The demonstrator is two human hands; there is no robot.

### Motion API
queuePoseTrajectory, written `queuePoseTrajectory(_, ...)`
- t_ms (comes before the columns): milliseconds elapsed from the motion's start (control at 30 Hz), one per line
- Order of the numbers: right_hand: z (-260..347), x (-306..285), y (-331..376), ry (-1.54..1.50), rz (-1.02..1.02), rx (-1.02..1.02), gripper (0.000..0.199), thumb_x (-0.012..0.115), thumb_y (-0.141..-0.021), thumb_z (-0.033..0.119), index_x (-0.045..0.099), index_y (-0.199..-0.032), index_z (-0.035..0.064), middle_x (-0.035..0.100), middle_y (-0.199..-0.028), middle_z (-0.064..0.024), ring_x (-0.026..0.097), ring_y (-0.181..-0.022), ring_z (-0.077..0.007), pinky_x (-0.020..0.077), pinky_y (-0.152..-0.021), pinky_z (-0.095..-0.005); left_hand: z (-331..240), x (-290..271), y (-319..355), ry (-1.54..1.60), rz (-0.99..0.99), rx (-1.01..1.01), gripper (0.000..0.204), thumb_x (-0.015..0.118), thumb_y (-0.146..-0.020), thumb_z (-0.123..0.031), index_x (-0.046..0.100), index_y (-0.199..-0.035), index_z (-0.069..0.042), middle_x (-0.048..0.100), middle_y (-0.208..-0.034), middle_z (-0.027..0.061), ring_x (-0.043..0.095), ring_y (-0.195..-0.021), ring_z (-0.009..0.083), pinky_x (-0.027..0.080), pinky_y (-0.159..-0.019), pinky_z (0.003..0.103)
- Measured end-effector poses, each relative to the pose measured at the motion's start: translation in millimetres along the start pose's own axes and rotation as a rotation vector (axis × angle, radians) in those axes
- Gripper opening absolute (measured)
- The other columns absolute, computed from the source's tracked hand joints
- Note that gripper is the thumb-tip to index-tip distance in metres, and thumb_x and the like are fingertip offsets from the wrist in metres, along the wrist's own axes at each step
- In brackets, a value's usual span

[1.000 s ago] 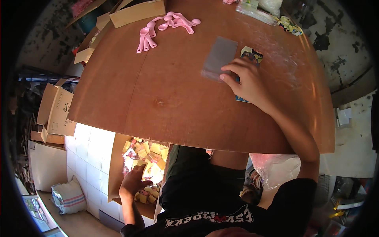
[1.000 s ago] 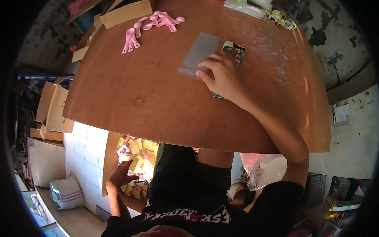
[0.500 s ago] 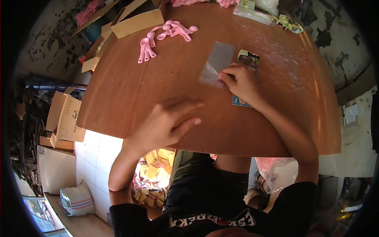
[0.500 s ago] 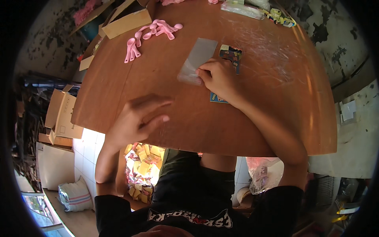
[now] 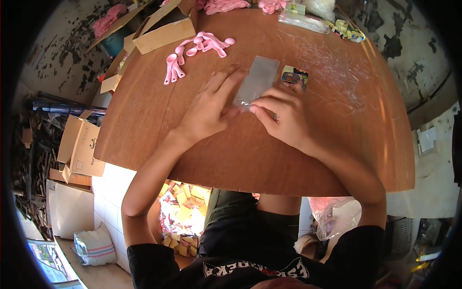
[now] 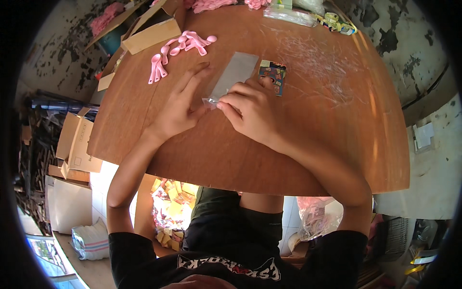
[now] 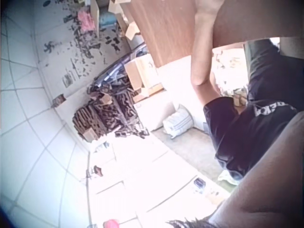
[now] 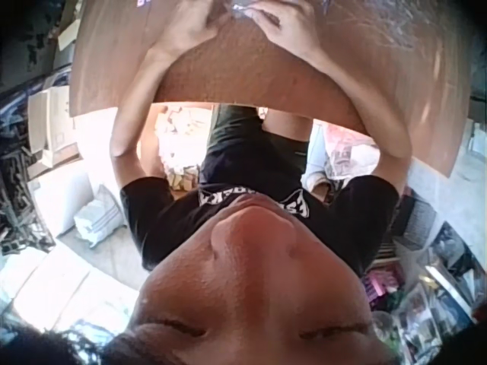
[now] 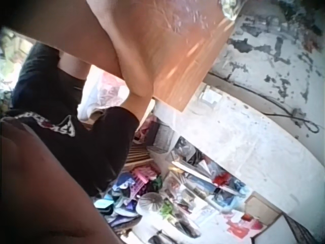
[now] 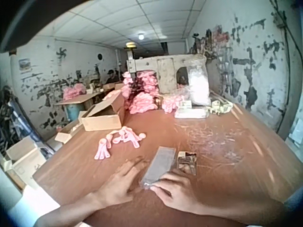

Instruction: The person repeatedly picks up pink plastic spoons and places them into small clear plastic bags along with yellow sticky notes. The person seals each bag and sets it aside on the table. The process is repeated multiple times with the same items.

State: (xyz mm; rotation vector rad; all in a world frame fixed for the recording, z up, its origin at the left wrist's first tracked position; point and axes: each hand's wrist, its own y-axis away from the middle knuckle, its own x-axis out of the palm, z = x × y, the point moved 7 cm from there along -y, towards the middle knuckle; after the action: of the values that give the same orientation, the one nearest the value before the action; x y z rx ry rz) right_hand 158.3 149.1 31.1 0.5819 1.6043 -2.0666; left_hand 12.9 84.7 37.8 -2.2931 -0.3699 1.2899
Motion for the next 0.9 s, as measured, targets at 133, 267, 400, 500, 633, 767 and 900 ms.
queuePoseTrajectory(133,18,-14,-8,-0.254,0.034,0.082,0.009,0.076,-0.081,0.020,0.073,-0.085,0.0118,0.067,-0.079,0.0020,0.062,-0.078,-0.0190,0.0411,-0.078,-0.0378,-13,-14,10,0.160,0.071,0.186,0.023,0.075,-0.080,-0.003,0.069,-0.102,-0.007,0.070,-0.113,0.0106,0.064,-0.115,0.0309,0.036,-0.112,0.053)
queuePoseTrajectory(267,24,-37,11,0.176,0.244,0.020,0.035,0.073,-0.085,0.031,0.070,-0.103,0.0016,0.065,-0.112,-0.0114,0.058,-0.106,-0.0281,0.0432,-0.088,-0.0421,5,-42,50,0.421,-0.110,-0.211,0.012,0.074,-0.083,0.000,0.073,-0.095,-0.002,0.074,-0.098,0.0096,0.069,-0.104,0.0204,0.045,-0.105,0.042)
queuePoseTrajectory(400,33,-47,87,0.388,0.579,0.131,0.060,0.065,-0.089,0.048,0.061,-0.124,-0.0006,0.054,-0.136,-0.0178,0.043,-0.132,-0.0336,0.0282,-0.109,-0.0587,3,-57,70,0.599,-0.219,-0.257,0.012,0.075,-0.083,0.001,0.073,-0.096,0.000,0.073,-0.098,0.0114,0.068,-0.098,0.0172,0.049,-0.095,0.035)
queuePoseTrajectory(500,64,-62,104,0.318,0.605,0.138,0.061,0.066,-0.089,0.049,0.059,-0.127,0.0017,0.053,-0.137,-0.0178,0.043,-0.134,-0.0342,0.0242,-0.112,-0.0615,0,-70,76,0.548,-0.340,-0.146,0.013,0.076,-0.083,0.001,0.072,-0.096,0.002,0.073,-0.097,0.0115,0.069,-0.090,0.0182,0.052,-0.085,0.031)
queuePoseTrajectory(633,94,-72,125,0.296,0.564,-0.031,0.043,0.072,-0.087,0.034,0.066,-0.119,0.0062,0.061,-0.125,-0.0116,0.057,-0.119,-0.0295,0.0365,-0.106,-0.0576,5,-66,76,0.814,-0.403,-0.237,0.022,0.073,-0.087,0.001,0.068,-0.108,0.004,0.072,-0.095,0.0100,0.069,-0.090,0.0159,0.053,-0.082,0.027)
queuePoseTrajectory(767,114,-88,123,0.227,0.435,-0.293,0.021,0.077,-0.079,0.011,0.072,-0.099,0.0048,0.069,-0.102,-0.0058,0.067,-0.095,-0.0233,0.0524,-0.091,-0.0442,-1,-65,70,0.896,-0.436,-0.301,0.032,0.073,-0.088,0.000,0.063,-0.118,0.005,0.073,-0.096,0.0103,0.069,-0.089,0.0142,0.054,-0.082,0.026)
queuePoseTrajectory(900,99,-120,82,-0.015,0.187,-0.083,0.020,0.072,-0.083,0.000,0.067,-0.102,0.0000,0.068,-0.089,-0.0155,0.069,-0.082,-0.0267,0.0560,-0.074,-0.0377,-6,-53,67,0.901,-0.372,-0.394,0.040,0.071,-0.089,0.001,0.059,-0.126,0.005,0.074,-0.096,0.0110,0.068,-0.089,0.0111,0.054,-0.082,0.025)
